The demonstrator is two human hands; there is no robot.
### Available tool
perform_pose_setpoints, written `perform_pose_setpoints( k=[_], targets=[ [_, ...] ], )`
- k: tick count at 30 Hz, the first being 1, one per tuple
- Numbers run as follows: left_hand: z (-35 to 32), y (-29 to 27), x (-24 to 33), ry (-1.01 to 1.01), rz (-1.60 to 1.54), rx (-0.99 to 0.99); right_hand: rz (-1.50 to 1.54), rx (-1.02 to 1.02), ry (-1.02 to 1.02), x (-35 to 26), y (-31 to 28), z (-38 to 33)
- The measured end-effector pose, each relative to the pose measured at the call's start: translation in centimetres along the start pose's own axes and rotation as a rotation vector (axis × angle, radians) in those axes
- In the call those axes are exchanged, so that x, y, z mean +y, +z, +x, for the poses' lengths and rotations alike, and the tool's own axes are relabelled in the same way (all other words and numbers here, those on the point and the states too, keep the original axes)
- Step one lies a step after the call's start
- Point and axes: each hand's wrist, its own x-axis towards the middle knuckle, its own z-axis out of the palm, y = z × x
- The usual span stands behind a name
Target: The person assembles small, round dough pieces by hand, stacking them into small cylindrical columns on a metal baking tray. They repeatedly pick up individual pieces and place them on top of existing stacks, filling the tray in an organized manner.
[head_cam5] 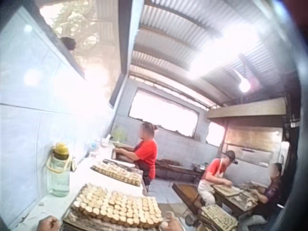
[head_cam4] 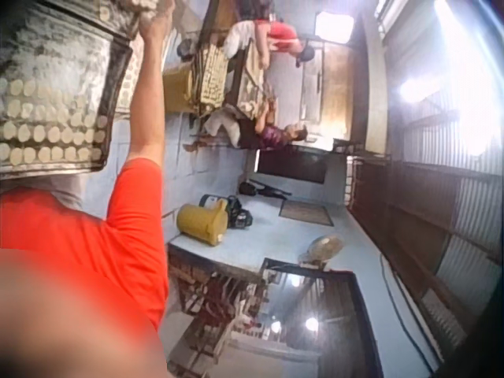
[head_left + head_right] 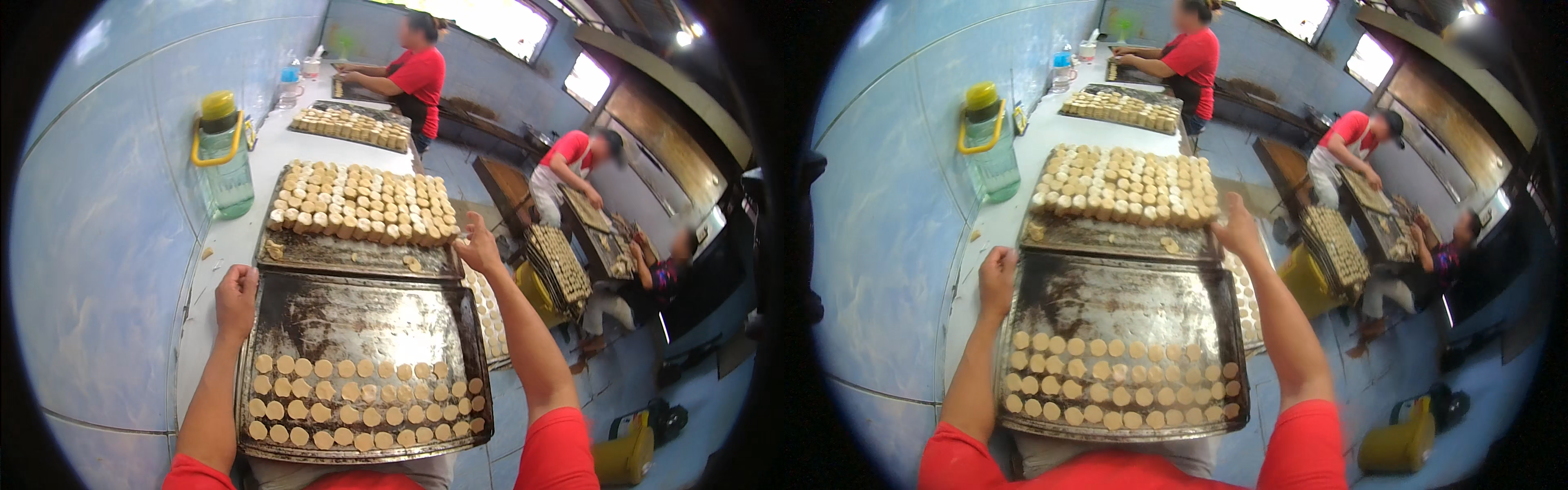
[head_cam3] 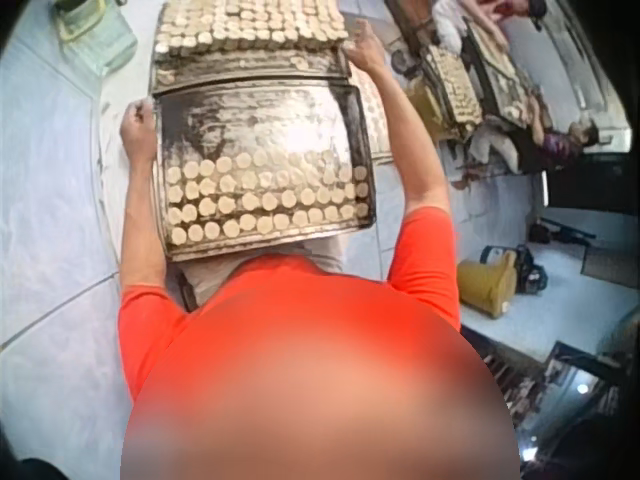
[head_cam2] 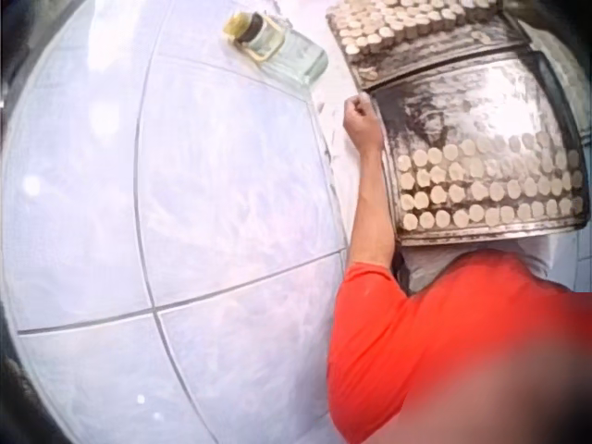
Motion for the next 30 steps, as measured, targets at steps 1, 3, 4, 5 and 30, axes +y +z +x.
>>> perform_pose_setpoints(
  k=[1,3,4,5,30],
  targets=[
    [0.0,0.0,0.4,-0.003,0.026,0.018,0.000,0.020,0.016,0.3,1.0,0.9],
    [-0.2,0.0,0.9,-0.003,0.021,0.024,-0.043,0.024,-0.005,0.9,2.9,1.6],
    [-0.2,0.0,1.1,-0.021,0.016,0.009,-0.063,0.034,-0.010,1.1,3.7,1.6],
    [-0.3,0.0,1.3,-0.017,0.022,0.009,-0.145,0.092,-0.003,1.5,4.1,1.3],
    [-10.0,10.7,18.5,0.265,-0.090,-0.761,1.080,-0.331,0.215,-8.0,-5.8,-23.5]
  ],
)
